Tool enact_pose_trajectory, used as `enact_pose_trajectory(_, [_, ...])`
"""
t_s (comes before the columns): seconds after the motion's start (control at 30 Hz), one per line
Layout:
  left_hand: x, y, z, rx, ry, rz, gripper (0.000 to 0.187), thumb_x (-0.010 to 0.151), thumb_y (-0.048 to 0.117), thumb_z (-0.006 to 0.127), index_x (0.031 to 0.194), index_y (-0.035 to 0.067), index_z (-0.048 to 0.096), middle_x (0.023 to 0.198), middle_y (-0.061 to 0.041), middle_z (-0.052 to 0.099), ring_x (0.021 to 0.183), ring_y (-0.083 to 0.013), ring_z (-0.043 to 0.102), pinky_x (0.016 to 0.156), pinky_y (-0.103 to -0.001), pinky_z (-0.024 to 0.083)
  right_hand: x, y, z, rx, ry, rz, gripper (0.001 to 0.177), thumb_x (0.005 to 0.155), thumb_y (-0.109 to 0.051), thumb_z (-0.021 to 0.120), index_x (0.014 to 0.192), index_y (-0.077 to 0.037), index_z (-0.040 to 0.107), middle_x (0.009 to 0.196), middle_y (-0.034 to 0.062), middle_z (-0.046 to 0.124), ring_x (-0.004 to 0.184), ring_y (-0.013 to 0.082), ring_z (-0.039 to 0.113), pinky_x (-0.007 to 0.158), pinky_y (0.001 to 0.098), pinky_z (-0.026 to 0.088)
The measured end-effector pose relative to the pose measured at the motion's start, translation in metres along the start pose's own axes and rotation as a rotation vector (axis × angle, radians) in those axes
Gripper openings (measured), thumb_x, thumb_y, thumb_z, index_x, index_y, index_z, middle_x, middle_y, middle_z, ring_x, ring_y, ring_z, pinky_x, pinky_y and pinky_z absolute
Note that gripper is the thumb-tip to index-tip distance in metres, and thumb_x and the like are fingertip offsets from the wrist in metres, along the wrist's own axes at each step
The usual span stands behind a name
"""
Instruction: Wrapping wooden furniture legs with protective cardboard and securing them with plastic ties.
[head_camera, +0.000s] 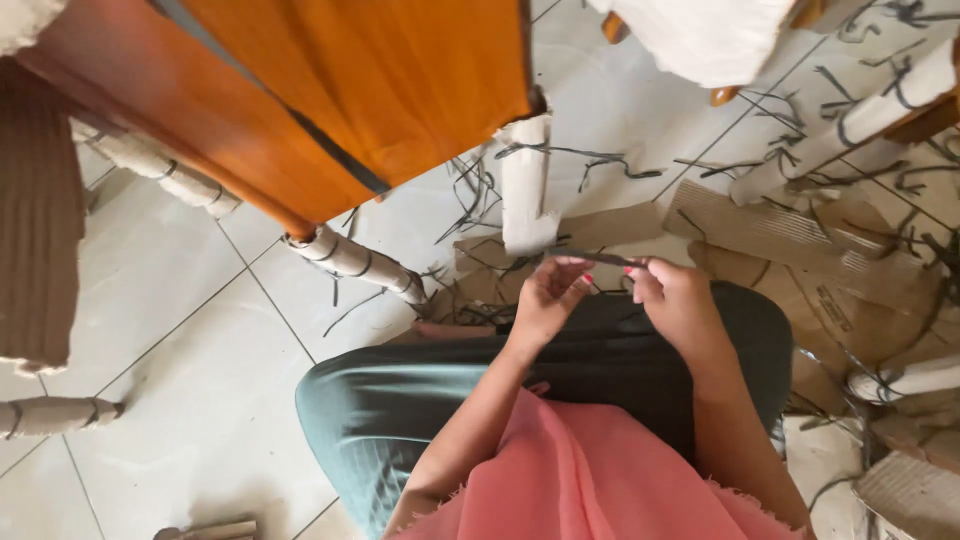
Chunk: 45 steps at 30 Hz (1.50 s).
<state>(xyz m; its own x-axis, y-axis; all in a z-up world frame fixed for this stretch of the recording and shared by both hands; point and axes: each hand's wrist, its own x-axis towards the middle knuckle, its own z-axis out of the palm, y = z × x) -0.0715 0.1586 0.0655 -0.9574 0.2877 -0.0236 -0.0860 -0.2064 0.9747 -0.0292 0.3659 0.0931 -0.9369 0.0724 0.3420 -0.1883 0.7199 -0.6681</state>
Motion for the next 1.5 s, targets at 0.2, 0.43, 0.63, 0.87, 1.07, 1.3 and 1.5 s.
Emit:
enact_pose_trajectory(0.2, [0.007,0.012,-0.003,0.112,0.052,0.323,0.024,0.098,0.018,0.074,0.121,0.011,0.077,0.119,-0.017,0.068,0.122,-0.0352,0.064,0.108,-0.045,0.048,0.014,-0.012,0.043,-0.355,-0.149,-0.043,0.014,0.090,-0.016,0.069,0.079,-0.008,0.069,0.058,0.0154,0.065,0.066,0.0404,0.070,0.059,0.0498,0.057])
enact_pose_trajectory(0.43, [0.023,-0.004,-0.036,0.162,0.150,0.306,0.012,0.101,0.014,0.070,0.097,0.013,0.082,0.107,-0.016,0.074,0.107,-0.0304,0.070,0.101,-0.043,0.051,0.027,-0.030,0.043,0.221,-0.150,0.097,0.011,0.092,-0.020,0.078,0.098,-0.011,0.082,0.085,0.0137,0.078,0.089,0.0314,0.076,0.073,0.0418,0.058])
enact_pose_trajectory(0.63, [0.048,0.031,-0.049,0.138,0.383,0.316,0.033,0.098,0.004,0.069,0.129,0.000,0.059,0.131,-0.026,0.064,0.125,-0.0520,0.058,0.100,-0.060,0.053,0.028,0.044,0.044,0.086,0.248,0.235,0.022,0.095,-0.031,0.090,0.107,-0.014,0.083,0.083,0.0075,0.074,0.081,0.0194,0.072,0.075,0.0308,0.056])
enact_pose_trajectory(0.87, [0.103,0.040,-0.078,0.221,0.044,0.355,0.056,0.110,0.030,0.052,0.156,0.003,0.036,0.155,-0.029,0.041,0.146,-0.0530,0.031,0.115,-0.071,0.029,0.060,0.045,0.077,0.218,0.546,0.210,0.011,0.097,-0.007,0.085,0.106,-0.001,0.082,0.081,0.0158,0.073,0.074,0.0186,0.066,0.064,0.0320,0.052])
enact_pose_trajectory(1.07, [0.124,0.014,-0.078,0.164,0.089,0.418,0.031,0.109,0.026,0.057,0.133,0.009,0.068,0.123,-0.013,0.072,0.124,-0.0168,0.060,0.110,-0.046,0.046,0.106,-0.041,0.111,0.390,0.500,0.142,0.011,0.095,-0.002,0.078,0.105,-0.004,0.081,0.087,0.0171,0.076,0.078,0.0196,0.068,0.066,0.0335,0.055])
enact_pose_trajectory(1.3, [0.126,0.015,-0.079,0.063,0.255,0.477,0.015,0.104,0.016,0.066,0.105,0.008,0.079,0.109,-0.009,0.077,0.109,-0.0109,0.064,0.103,-0.038,0.050,0.125,-0.039,0.156,0.526,0.487,0.013,0.020,0.100,0.005,0.066,0.116,-0.002,0.077,0.085,0.0110,0.066,0.069,0.0135,0.062,0.056,0.0300,0.057])
enact_pose_trajectory(1.5, [0.172,-0.054,-0.099,-0.173,0.142,0.451,0.009,0.102,0.009,0.069,0.098,0.001,0.066,0.139,-0.021,0.062,0.130,-0.0321,0.059,0.111,-0.047,0.042,0.128,-0.049,0.147,0.801,0.176,-0.010,0.036,0.088,0.008,0.066,0.124,0.002,0.068,0.107,0.0063,0.051,0.093,0.0160,0.058,0.087,0.0378,0.057])
